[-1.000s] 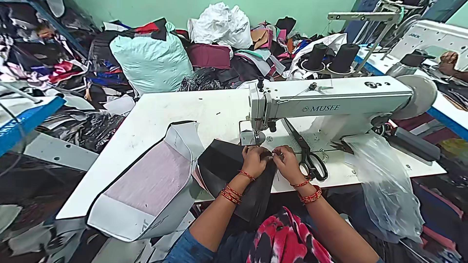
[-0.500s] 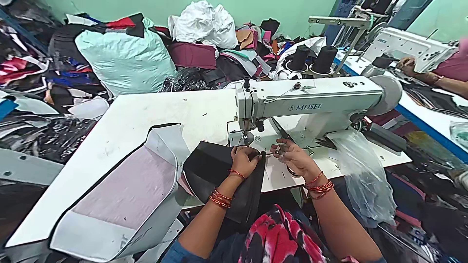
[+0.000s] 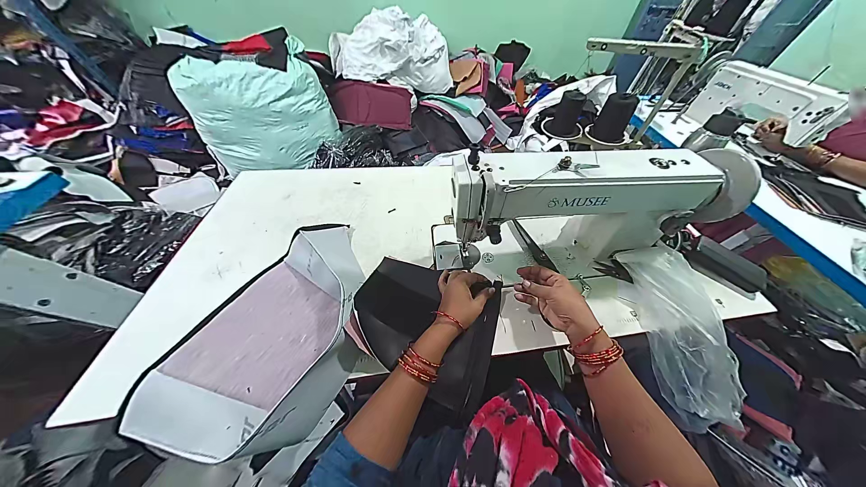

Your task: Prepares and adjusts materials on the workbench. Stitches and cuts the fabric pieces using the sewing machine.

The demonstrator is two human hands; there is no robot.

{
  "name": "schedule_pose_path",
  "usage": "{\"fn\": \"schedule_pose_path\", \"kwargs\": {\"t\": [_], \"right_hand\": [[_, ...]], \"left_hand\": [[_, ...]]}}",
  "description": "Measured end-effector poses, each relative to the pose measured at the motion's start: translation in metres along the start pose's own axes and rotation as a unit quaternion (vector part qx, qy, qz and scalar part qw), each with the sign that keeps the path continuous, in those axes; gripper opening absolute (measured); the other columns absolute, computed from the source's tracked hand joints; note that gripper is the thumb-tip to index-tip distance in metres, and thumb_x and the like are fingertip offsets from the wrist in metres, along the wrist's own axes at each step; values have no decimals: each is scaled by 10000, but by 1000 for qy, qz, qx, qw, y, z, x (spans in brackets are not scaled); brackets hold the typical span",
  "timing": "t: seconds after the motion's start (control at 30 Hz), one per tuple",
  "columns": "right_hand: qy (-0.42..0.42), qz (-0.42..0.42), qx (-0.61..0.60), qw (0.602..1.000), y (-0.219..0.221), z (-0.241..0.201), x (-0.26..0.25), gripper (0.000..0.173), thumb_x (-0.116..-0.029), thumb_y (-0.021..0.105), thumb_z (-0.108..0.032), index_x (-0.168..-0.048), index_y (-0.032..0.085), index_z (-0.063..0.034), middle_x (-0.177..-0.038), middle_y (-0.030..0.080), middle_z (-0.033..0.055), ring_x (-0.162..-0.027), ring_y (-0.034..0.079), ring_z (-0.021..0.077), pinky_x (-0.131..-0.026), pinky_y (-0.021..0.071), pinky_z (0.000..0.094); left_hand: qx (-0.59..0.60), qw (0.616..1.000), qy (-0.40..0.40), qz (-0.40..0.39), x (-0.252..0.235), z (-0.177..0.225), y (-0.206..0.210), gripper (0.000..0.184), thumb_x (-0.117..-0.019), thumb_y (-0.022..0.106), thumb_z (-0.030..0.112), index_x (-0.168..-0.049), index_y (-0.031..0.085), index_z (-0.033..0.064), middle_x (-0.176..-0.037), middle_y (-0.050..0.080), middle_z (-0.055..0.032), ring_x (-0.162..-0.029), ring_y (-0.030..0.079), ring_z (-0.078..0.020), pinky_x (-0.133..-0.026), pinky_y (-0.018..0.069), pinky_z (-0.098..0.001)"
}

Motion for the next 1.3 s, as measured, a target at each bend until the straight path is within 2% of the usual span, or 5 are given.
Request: {"fn": "schedule_pose_path", "kwargs": {"t": [0.1, 0.53, 0.83, 0.93, 1.3], "right_hand": [[4, -16, 10, 1000, 2, 1, 0, 228, -1030, 475, 63, -1216, 604, 43, -976, 663, 75, -784, 690, 140, -782, 617, 308], [-24, -46, 77, 996, 8, 10, -3, 105, -1029, 521, 23, -1007, 621, 1, -899, 692, 44, -734, 676, 102, -674, 580, 242], [-76, -79, 83, 990, 16, 11, -8, 129, -930, 609, 106, -1023, 634, 20, -893, 688, 50, -771, 687, 117, -777, 608, 277], [-79, -75, 110, 988, 22, 9, -9, 141, -906, 645, 99, -1014, 611, 15, -861, 675, 44, -744, 679, 106, -729, 601, 262], [-60, -47, 197, 977, 31, 4, -15, 180, -948, 603, 57, -1125, 569, 60, -1002, 635, 122, -744, 684, 130, -703, 607, 267]], "left_hand": [[-3, 1000, 4, 1, 0, -1, 1, 309, -971, 687, 264, -1168, 739, 32, -1200, 718, -141, -1308, 550, -308, -1247, 98, -556], [-15, 1000, 0, -7, -1, -1, 1, 322, -979, 672, 279, -1194, 734, 48, -1217, 719, -121, -1330, 541, -294, -1247, 101, -557], [-2, 1000, -21, 10, -1, 3, -1, 303, -933, 747, 243, -1136, 741, 19, -1200, 719, -142, -1342, 526, -319, -1247, 77, -572], [10, 1000, -14, 15, -1, 1, 0, 275, -927, 745, 230, -1111, 748, 25, -1183, 724, -133, -1332, 533, -313, -1243, 65, -585], [41, 999, -3, 13, -1, -1, -2, 268, -931, 726, 231, -1106, 756, 30, -1192, 709, -152, -1343, 508, -321, -1231, 39, -608]]}}
Point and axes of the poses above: each hand's wrist, its own x-axis away from the middle knuckle, its own y-axis out of the palm, z = x × y, the point moved 1 cm from there along -x, towards the middle knuckle
